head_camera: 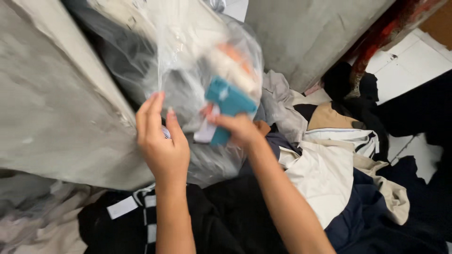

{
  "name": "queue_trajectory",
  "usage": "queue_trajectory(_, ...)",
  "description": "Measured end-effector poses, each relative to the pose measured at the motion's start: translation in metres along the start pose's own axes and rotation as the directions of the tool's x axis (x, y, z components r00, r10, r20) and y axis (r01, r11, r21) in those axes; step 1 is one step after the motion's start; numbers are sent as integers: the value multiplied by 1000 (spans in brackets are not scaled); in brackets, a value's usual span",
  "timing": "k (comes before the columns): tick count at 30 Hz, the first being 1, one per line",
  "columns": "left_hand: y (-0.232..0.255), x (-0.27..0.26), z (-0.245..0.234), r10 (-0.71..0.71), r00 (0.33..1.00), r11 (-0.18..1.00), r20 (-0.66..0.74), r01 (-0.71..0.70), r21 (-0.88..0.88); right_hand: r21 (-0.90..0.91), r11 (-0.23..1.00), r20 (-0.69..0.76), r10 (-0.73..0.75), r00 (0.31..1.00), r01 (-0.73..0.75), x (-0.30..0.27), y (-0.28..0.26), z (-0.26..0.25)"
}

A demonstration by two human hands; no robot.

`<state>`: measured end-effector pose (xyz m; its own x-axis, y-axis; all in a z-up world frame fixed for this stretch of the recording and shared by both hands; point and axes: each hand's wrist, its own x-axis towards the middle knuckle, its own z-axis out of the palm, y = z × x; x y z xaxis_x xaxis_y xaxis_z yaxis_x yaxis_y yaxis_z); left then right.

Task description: The person uses a tagging gun to attach price tags to various pieces of clothing from a large pile, including trousers, hoodies, and t-shirts. They pick up an item, locate the appropriate spot, insert the tagging gun needle through the fabric and the tag, and then place the tagged item to the side or into a plastic bag.

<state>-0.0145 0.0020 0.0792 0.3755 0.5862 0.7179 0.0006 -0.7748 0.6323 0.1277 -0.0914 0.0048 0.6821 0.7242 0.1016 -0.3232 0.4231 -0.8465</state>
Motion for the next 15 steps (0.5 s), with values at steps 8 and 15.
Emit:
queue_trajectory(8, -97, 54, 87, -551, 777, 823, 305, 445, 353, 78, 989, -382, 145, 912, -125, 13, 25, -20)
queue_trajectory(15, -104, 45, 83, -565, 809, 705, 160, 575, -415, -825, 565, -307, -460, 833, 7, 57, -120, 65)
